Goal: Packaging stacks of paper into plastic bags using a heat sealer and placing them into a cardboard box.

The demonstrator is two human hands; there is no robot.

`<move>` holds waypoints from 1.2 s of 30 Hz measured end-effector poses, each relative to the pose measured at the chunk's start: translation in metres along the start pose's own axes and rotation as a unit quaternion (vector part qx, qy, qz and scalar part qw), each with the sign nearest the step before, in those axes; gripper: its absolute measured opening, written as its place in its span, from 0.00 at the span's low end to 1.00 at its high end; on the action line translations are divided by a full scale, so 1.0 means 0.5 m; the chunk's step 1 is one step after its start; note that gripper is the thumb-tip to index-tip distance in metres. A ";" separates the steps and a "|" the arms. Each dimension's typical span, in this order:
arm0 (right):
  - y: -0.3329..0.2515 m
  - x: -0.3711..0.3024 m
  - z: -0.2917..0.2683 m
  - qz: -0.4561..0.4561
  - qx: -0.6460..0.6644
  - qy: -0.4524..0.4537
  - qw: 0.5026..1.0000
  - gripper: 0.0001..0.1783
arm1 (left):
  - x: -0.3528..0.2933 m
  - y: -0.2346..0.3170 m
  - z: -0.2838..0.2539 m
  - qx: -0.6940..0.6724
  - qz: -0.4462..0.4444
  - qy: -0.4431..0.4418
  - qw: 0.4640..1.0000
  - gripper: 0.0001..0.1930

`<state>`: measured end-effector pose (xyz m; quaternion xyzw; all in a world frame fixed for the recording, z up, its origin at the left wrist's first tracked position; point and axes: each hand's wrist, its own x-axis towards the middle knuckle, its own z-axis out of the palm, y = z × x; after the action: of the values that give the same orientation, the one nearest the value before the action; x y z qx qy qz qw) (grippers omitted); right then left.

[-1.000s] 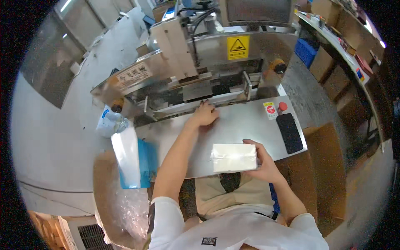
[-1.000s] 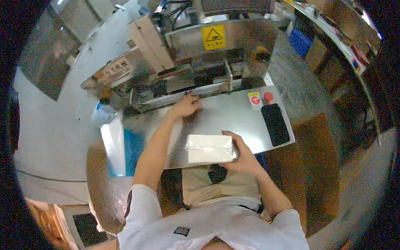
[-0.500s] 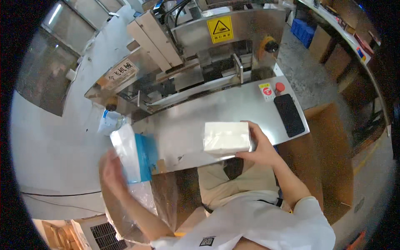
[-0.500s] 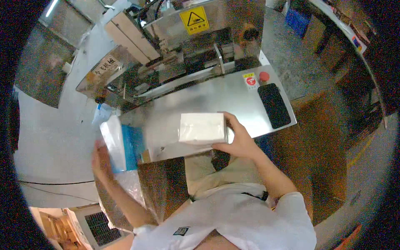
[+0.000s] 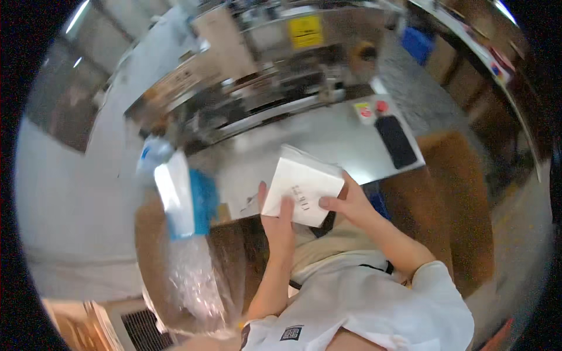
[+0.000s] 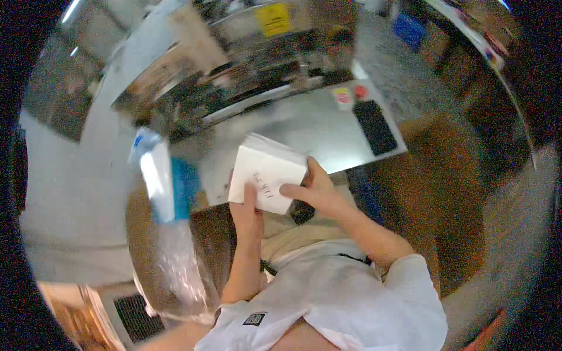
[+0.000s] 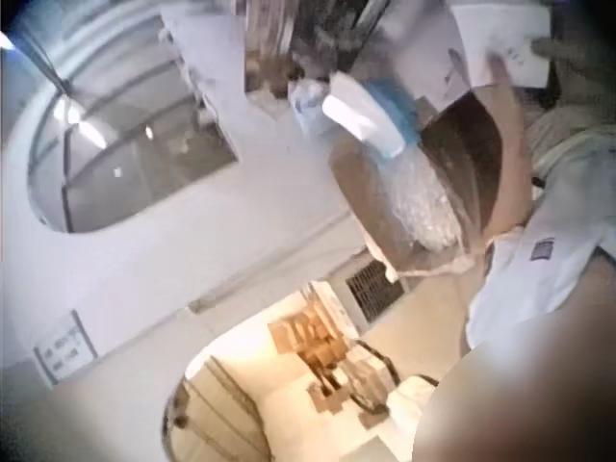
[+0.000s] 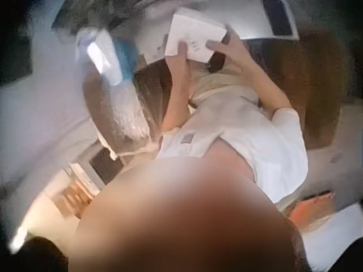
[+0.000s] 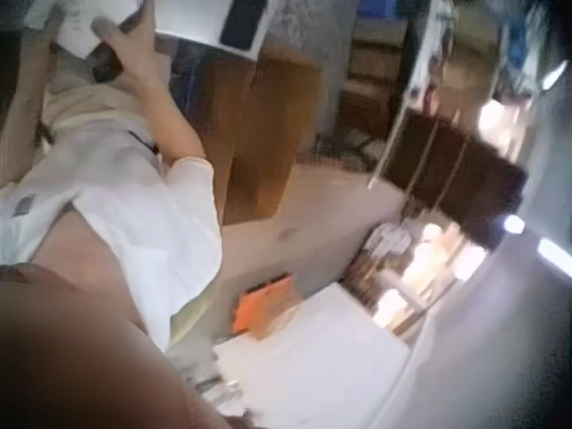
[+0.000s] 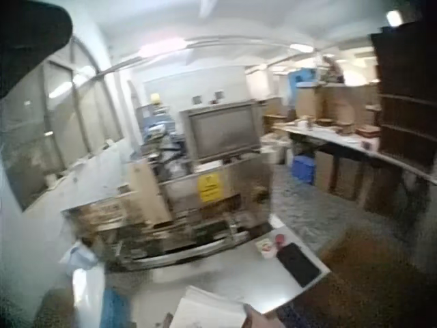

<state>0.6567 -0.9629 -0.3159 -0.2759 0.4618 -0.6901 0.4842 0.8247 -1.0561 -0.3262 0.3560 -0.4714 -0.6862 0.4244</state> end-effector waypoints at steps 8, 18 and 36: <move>-0.188 -0.141 -0.223 -0.059 -0.154 -0.016 0.986 0.51 | 0.005 0.030 0.270 0.140 0.036 -0.284 0.948 0.45; -0.307 -0.450 -0.619 0.053 -0.568 0.389 0.724 0.47 | 0.140 -0.164 0.388 0.501 0.237 -0.313 0.771 0.34; 0.494 -0.782 -1.113 0.448 -0.497 0.400 0.626 0.19 | 0.172 -0.221 0.382 0.688 0.315 -0.280 0.591 0.29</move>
<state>0.4464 -0.4218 -0.7477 0.0688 0.9495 -0.0961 0.2906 0.5947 -1.0475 -0.3811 0.1613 -0.9817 -0.0468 0.0899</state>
